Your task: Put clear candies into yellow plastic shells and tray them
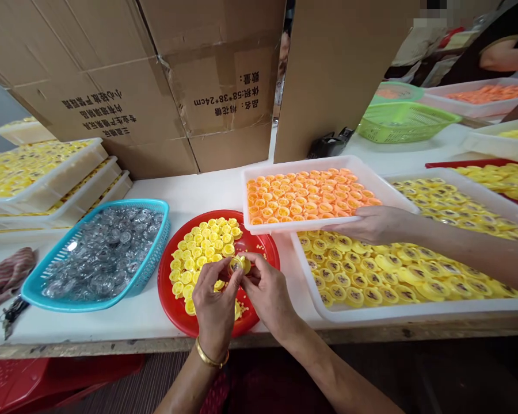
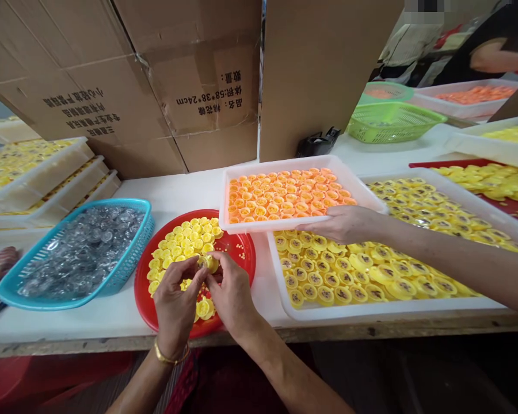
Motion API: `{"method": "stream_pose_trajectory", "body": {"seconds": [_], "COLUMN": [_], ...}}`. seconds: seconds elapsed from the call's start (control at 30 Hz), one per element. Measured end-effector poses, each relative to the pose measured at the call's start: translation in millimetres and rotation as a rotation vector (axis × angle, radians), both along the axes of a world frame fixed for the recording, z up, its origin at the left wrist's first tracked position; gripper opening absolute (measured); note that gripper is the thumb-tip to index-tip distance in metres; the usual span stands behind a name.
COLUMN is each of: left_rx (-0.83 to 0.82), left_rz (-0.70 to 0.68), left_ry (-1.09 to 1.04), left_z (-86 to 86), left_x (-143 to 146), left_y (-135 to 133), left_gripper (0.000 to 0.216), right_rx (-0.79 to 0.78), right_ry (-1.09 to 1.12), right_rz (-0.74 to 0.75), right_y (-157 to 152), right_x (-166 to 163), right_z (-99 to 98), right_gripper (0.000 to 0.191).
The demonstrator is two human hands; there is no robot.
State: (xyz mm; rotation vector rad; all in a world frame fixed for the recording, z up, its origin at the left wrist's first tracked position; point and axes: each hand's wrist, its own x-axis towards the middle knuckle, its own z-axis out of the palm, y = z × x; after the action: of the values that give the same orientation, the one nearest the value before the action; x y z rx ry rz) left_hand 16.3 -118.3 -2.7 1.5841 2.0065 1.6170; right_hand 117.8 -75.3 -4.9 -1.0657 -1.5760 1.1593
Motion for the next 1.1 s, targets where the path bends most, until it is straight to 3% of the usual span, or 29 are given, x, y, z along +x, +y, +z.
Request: {"method": "stream_pose_trajectory", "body": {"seconds": [0.43,0.67,1.1], "left_rx": [0.115,0.137,0.054], "left_rz": [-0.033,-0.081,-0.135], "left_ry": [0.149,0.252,0.254], "left_z": [-1.8,1.7,5.6], "left_x": [11,8,2], "left_y": [6,6,5], "left_gripper": [0.020,0.021,0.019], "right_rx": [-0.131,-0.070,-0.016], "right_ry": [0.126,0.065,-0.042], "right_rz": [0.030,0.017,-0.016], "right_y": [-1,-1,1], "right_x": [11,15,15], "right_z": [3.1,-1.3,-8.2], "right_gripper": [0.025,0.023,0.026]}}
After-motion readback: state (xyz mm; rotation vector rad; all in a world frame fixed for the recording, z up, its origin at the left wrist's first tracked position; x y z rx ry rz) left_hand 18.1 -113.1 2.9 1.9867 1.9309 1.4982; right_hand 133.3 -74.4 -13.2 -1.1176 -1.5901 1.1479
